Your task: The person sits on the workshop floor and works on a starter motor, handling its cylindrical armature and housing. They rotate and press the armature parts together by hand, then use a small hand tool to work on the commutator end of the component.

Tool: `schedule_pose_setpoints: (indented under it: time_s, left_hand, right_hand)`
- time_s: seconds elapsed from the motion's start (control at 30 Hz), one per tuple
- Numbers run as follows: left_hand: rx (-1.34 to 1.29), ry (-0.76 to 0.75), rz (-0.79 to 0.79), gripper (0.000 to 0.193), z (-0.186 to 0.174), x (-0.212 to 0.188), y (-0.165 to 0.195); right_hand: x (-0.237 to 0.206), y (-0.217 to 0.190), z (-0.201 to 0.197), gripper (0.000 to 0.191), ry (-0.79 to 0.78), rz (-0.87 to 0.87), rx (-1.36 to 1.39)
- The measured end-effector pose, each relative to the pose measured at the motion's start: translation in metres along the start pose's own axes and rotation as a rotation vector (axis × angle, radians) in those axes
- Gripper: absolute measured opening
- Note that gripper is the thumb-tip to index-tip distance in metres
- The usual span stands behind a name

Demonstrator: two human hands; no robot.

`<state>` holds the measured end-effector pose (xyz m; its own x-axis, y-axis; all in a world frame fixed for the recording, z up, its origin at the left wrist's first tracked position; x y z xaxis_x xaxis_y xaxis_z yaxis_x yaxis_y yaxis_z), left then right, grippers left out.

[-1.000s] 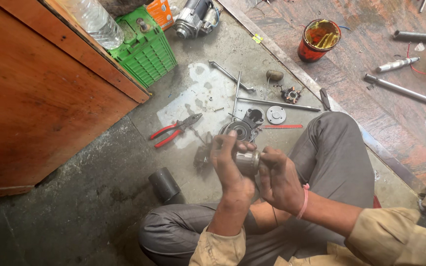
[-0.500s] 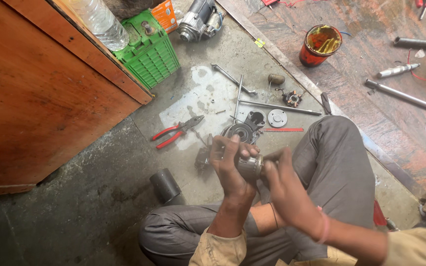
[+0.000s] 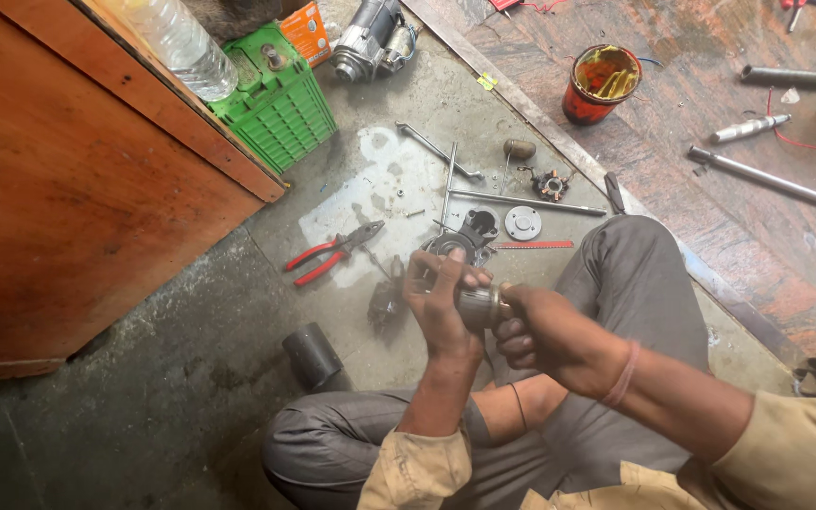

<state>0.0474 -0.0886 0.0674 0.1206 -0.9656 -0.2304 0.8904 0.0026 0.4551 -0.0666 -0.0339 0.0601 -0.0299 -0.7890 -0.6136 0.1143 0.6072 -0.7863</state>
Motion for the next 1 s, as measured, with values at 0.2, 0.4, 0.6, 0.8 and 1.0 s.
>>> schedule_pose_setpoints:
  time_s: [0.2,0.4,0.6,0.8,1.0]
  left_hand:
    - [-0.062,0.189,-0.136,0.024,-0.006,-0.005,-0.002]
    - [-0.044,0.070,-0.014,0.025,-0.006,0.000,-0.007]
    - [0.028,-0.123,0.058,0.022,-0.001,-0.004,0.004]
    - [-0.048,-0.003,-0.024,0.018,0.004,-0.006,0.014]
    - [-0.102,0.118,-0.023,0.020,0.002,-0.003,0.022]
  right_hand:
    - [-0.013,-0.002,-0.003,0.020,0.245,-1.253,-0.860]
    - [0.018,0.022,-0.012,0.018,0.185,-0.880,-0.649]
    - [0.016,0.011,-0.012,0.024,-0.100,-0.160,-0.015]
    - [-0.023,-0.005,0.011,0.025,0.310,-1.067,-0.815]
    - [-0.004,-0.007,0.027,0.024,0.246,-1.232,-0.737]
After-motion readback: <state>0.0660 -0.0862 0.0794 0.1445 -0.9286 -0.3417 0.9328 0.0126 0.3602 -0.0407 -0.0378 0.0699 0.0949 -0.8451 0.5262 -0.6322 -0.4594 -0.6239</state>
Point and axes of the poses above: each hand's wrist, its own x-axis towards the middle knuckle, its own z-axis out of the palm, y = z × x, the point moved 2 cm from there along x, towards the middle knuckle, and after that the axes turned 8 degrees about -x, right-handed, at the moved point
